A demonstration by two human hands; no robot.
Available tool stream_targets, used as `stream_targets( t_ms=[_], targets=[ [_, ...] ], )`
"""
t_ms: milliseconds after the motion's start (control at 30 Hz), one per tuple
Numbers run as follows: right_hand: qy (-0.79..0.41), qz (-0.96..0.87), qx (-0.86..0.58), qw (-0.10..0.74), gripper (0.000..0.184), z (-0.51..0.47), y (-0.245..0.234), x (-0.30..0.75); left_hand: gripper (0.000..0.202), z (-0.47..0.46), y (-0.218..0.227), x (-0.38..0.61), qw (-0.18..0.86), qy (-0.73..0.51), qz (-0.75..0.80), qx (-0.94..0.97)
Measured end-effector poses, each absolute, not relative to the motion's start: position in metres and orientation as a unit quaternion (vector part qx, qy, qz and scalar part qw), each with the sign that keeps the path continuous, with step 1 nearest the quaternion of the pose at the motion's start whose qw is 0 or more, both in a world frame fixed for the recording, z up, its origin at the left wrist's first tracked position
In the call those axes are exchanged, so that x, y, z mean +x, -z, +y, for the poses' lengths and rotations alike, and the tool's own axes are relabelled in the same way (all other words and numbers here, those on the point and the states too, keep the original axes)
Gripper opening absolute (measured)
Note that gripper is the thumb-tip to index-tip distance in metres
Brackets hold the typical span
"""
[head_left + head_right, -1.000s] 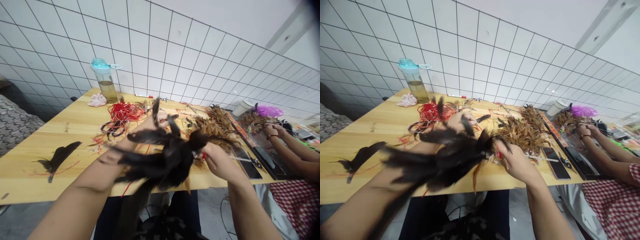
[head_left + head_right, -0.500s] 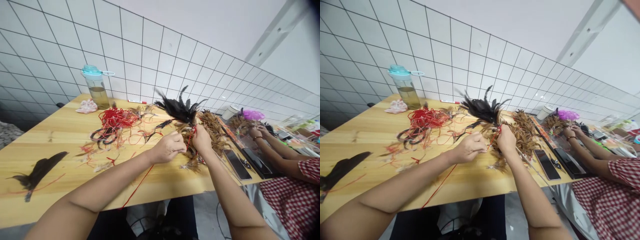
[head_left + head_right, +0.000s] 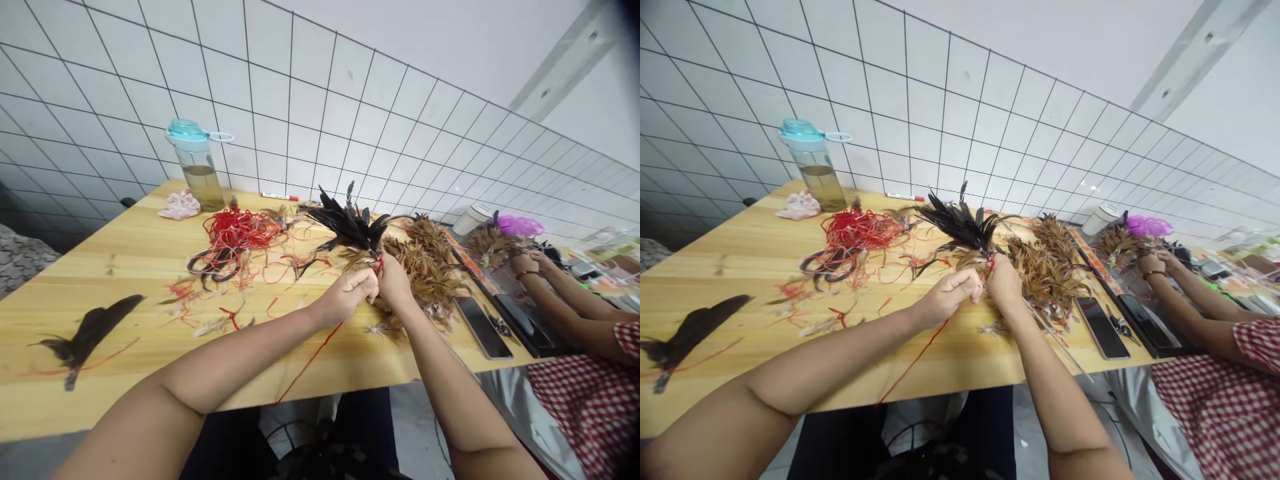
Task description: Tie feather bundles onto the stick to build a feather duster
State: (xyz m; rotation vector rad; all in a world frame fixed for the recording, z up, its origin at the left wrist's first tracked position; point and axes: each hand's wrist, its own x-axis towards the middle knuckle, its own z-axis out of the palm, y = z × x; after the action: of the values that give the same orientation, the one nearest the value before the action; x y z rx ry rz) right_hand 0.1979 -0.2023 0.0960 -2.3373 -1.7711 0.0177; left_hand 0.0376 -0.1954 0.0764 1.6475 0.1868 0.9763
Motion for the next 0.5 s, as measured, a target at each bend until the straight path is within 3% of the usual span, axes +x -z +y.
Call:
stream_targets(
  t_ms=[267,500],
  targets=[
    [0.134,-0.586,-0.799,-0.004,0.027,-0.2,-0.097,0.173,0.034,-0.207,-0.093,0.031,0.459,-0.42,0.12,0.774],
    [0.188,-0.658,-0.725,-0.076,0.022,-0.211,-0.095,0.196,0.026,-0.174,-0.094,0.021,0.339,-0.422,0.143,0.829]
  ],
)
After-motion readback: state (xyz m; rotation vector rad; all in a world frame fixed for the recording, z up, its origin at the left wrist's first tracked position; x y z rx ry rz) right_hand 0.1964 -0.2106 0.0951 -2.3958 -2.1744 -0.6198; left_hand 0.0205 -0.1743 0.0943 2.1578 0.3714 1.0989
